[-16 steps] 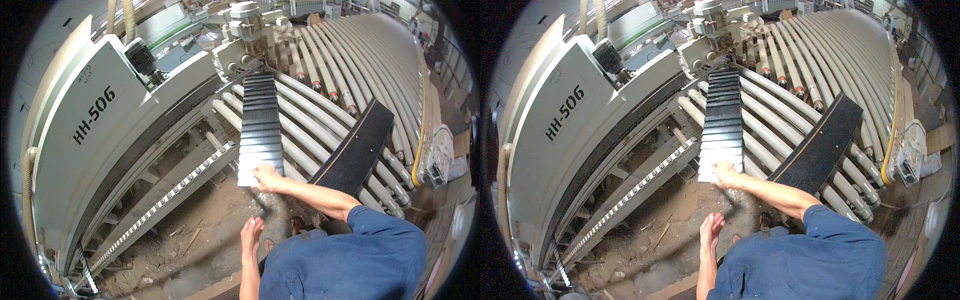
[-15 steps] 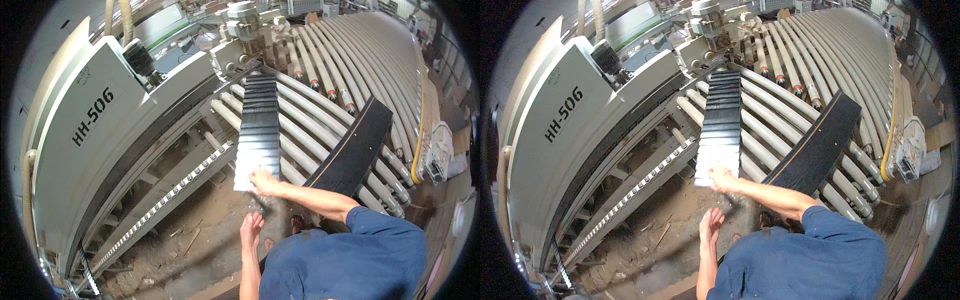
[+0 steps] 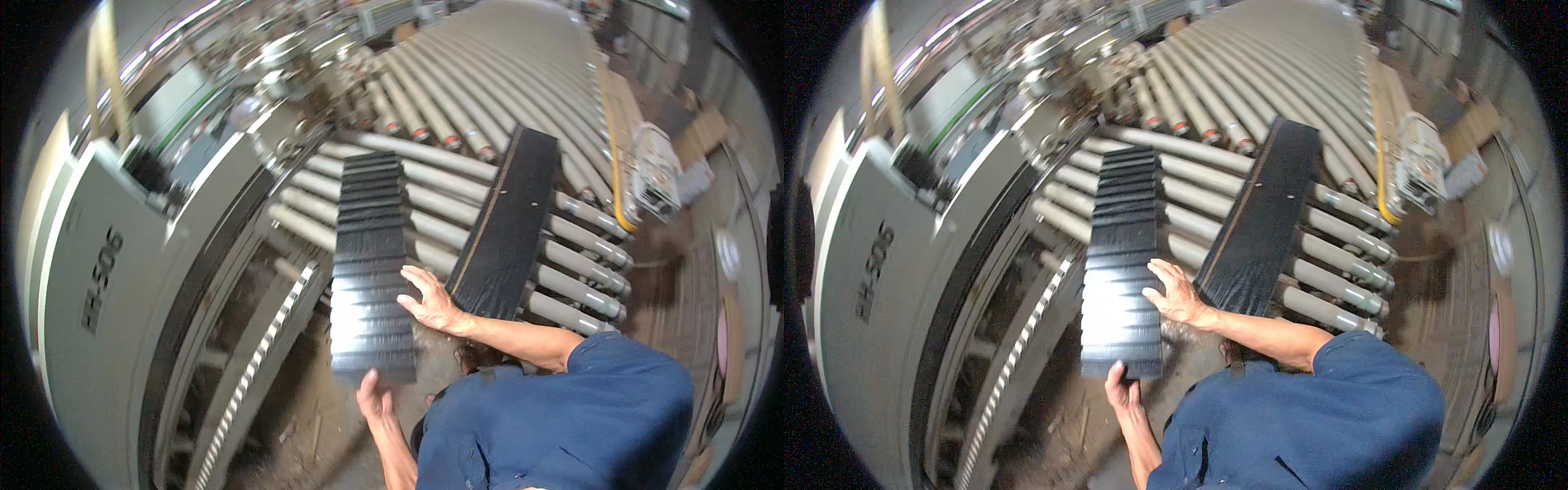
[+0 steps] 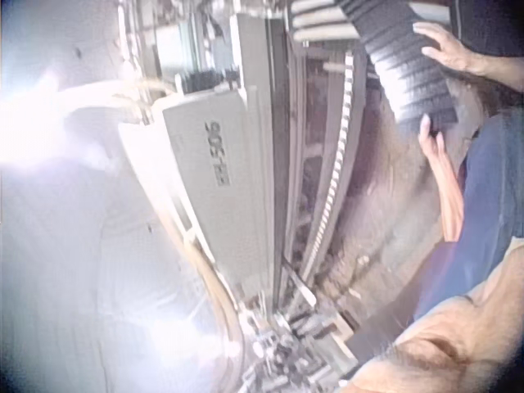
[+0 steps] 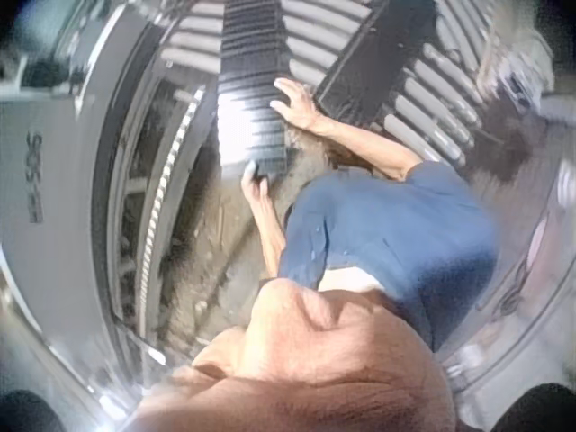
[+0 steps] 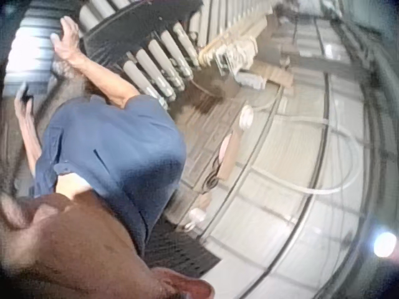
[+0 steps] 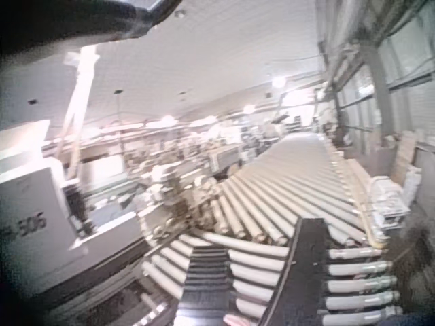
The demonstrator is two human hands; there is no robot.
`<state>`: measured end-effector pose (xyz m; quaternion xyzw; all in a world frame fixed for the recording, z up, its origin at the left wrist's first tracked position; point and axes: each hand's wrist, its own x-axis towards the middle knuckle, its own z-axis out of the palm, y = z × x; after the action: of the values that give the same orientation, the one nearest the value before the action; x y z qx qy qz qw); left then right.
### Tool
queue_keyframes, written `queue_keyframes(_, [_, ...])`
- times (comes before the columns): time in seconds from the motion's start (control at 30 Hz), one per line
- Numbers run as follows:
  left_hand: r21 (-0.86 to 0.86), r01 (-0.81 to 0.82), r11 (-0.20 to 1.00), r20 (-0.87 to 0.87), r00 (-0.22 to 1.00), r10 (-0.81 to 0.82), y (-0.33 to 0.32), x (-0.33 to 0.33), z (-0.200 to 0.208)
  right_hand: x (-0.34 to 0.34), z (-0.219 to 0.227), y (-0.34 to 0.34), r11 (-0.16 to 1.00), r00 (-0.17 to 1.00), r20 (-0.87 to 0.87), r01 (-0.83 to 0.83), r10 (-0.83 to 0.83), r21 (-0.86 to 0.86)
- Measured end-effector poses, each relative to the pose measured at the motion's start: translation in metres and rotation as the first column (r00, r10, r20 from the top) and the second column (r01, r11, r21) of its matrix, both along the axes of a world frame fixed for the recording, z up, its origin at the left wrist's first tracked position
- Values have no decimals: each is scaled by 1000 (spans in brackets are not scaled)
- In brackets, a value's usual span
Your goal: The person repeatedly picks up black rectangular panels from a roller conveyor and stacks them on a growing pile on the floor. The person handles the panels one at a time, placing them carefully on top of the stack.
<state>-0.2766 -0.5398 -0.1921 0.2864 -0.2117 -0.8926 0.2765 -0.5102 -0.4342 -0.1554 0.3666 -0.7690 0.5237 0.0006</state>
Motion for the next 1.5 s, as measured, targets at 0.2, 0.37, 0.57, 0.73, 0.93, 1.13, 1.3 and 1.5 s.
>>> queue_keyframes(0.2, [-112, 203, 973, -62, 976, -211, 14, -1, 27, -24, 12, 47, 939, 895, 322, 342, -310, -47])
queue_keyframes(0.37, [-47, 394, 918, -115, 911, -397, 48, -44, 43, -25, 11, 101, 808, 768, 357, 586, -531, -58])
queue_keyframes(0.57, [52, 554, 831, -93, 831, -549, 89, -85, 49, -54, -13, 161, 684, 680, 112, 691, -725, 234])
queue_keyframes(0.73, [52, 681, 731, 96, 725, -682, 102, -105, 15, -77, -26, 180, 696, 663, 216, 701, -716, 154])
queue_keyframes(0.93, [78, 752, 655, 284, 613, -737, 110, -143, 16, -119, -39, 194, 691, 669, 208, 721, -713, 49])
queue_keyframes(1.13, [106, 723, 683, 377, 606, -700, 121, -165, 5, -149, -37, 193, 711, 668, 303, 702, -680, 50])
queue_keyframes(1.3, [72, 725, 685, 472, 580, -663, 131, -176, 18, -157, -42, 201, 722, 676, 333, 691, -658, 25])
queue_keyframes(1.5, [89, 766, 636, 540, 500, -677, 127, -182, 19, -162, -38, 198, 720, 678, 294, 692, -674, 55])
